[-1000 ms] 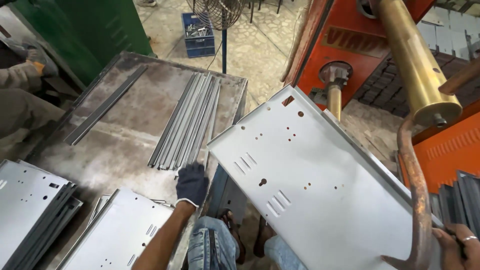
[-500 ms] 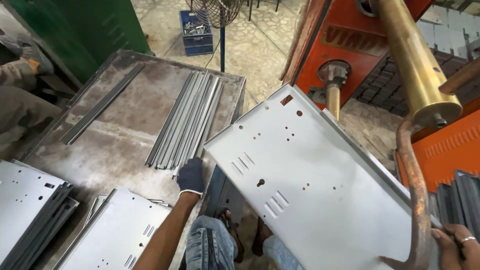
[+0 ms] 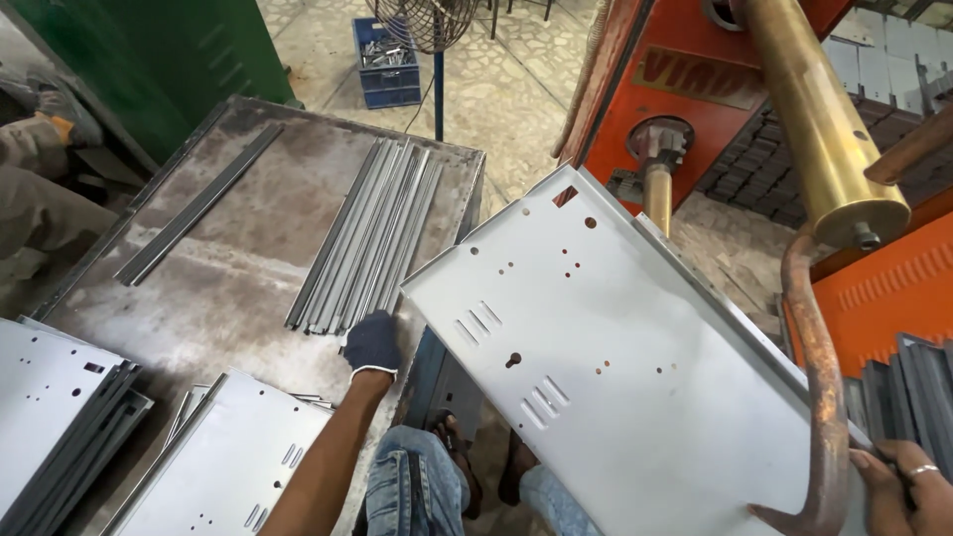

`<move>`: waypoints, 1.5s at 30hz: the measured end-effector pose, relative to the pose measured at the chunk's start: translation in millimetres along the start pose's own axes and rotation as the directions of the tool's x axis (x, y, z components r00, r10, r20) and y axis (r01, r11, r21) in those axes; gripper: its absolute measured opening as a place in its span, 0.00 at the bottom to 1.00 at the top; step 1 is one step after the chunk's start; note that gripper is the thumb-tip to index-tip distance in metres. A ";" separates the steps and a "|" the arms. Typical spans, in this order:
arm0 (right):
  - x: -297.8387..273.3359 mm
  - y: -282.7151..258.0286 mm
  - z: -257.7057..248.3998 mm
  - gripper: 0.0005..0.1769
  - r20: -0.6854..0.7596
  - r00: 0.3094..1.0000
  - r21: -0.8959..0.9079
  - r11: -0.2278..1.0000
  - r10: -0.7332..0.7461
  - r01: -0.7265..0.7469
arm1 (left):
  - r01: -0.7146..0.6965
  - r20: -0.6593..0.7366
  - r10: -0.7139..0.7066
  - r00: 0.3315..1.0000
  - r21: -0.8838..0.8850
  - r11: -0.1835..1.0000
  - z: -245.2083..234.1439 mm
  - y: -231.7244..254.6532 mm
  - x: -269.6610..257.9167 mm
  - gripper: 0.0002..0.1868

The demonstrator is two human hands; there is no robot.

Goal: Spot welding metal strips onto a rectangular metal panel at a manual workstation.

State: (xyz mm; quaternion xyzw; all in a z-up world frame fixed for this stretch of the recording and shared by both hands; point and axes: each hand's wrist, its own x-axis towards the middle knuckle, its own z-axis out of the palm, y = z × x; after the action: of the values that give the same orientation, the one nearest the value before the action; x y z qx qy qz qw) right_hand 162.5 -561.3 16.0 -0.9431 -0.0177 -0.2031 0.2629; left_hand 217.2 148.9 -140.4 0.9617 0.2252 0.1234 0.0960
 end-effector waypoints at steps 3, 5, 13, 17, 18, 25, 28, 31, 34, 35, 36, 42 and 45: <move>-1.9 -12.8 0.0 0.08 -0.002 1.000 -0.019 1.000 -0.008 0.008 | 0.060 0.184 -0.054 0.981 -0.030 0.998 -11.6 -1.3 -3.3 0.06; -1.6 -26.1 -1.9 0.08 -0.003 1.000 -0.024 1.000 -0.012 0.012 | 0.051 0.167 -0.048 0.985 -0.016 0.999 -7.7 -3.7 -7.2 0.06; 0.6 -40.3 -5.0 0.10 -0.004 0.999 -0.014 0.999 -0.038 0.038 | 0.004 0.086 -0.003 0.996 -0.013 1.000 -9.2 -3.1 -14.6 0.05; 8.4 -136.3 -29.0 0.08 0.011 0.999 -0.168 0.985 0.037 -0.034 | 0.016 0.058 -0.017 0.998 0.018 1.000 -10.7 -4.3 -21.7 0.07; 10.4 -161.3 -36.2 0.08 0.017 0.999 -0.264 0.964 0.047 -0.041 | 0.025 0.043 -0.025 0.999 0.010 1.000 -11.4 -4.6 -24.2 0.07; 10.2 -166.7 -49.9 0.17 0.148 0.975 -0.562 0.825 0.163 -0.052 | 0.039 0.071 -0.041 0.997 0.028 0.999 -23.3 -8.8 -37.7 0.07; 11.5 -178.2 -51.7 0.17 0.134 0.988 -0.470 0.883 0.080 -0.008 | -0.007 0.025 0.007 1.000 0.006 1.000 -27.7 -10.4 -36.4 0.07; 9.9 -180.2 -56.0 0.17 0.116 0.991 -0.424 0.906 0.069 -0.014 | 0.040 0.020 -0.040 0.999 -0.037 0.999 -27.8 -11.7 -37.6 0.08; 10.8 -186.0 -60.0 0.14 0.105 0.993 -0.331 0.940 -0.054 0.086 | 0.015 -0.052 -0.023 0.998 -0.157 0.988 -9.1 -25.7 -31.2 0.13; 11.9 -195.6 -63.7 0.13 0.102 0.992 -0.292 0.951 -0.075 0.102 | 0.228 0.200 -0.142 0.970 -0.525 0.820 -5.0 -30.6 -31.5 0.11; 13.1 -204.9 -67.5 0.13 0.098 0.991 -0.252 0.961 -0.095 0.117 | 0.464 0.466 -0.130 0.875 -0.735 0.495 -0.8 -35.3 -31.9 0.12; 37.7 -205.2 -71.1 0.15 0.191 0.944 -0.095 0.952 -0.269 0.291 | 0.112 0.114 -0.015 0.993 -0.938 0.327 -88.0 -104.5 -67.5 0.15; 54.2 -208.6 -70.6 0.16 0.254 0.915 -0.054 0.940 -0.314 0.337 | -0.076 -0.039 0.121 0.992 -0.945 0.319 -119.8 -226.6 -53.3 0.21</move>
State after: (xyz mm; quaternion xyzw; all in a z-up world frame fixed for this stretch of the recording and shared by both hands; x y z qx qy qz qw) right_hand 156.5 -421.1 194.2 -0.9562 -0.1963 -0.1285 0.1752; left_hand 44.5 339.4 -91.2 0.7411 0.0513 0.2180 0.6329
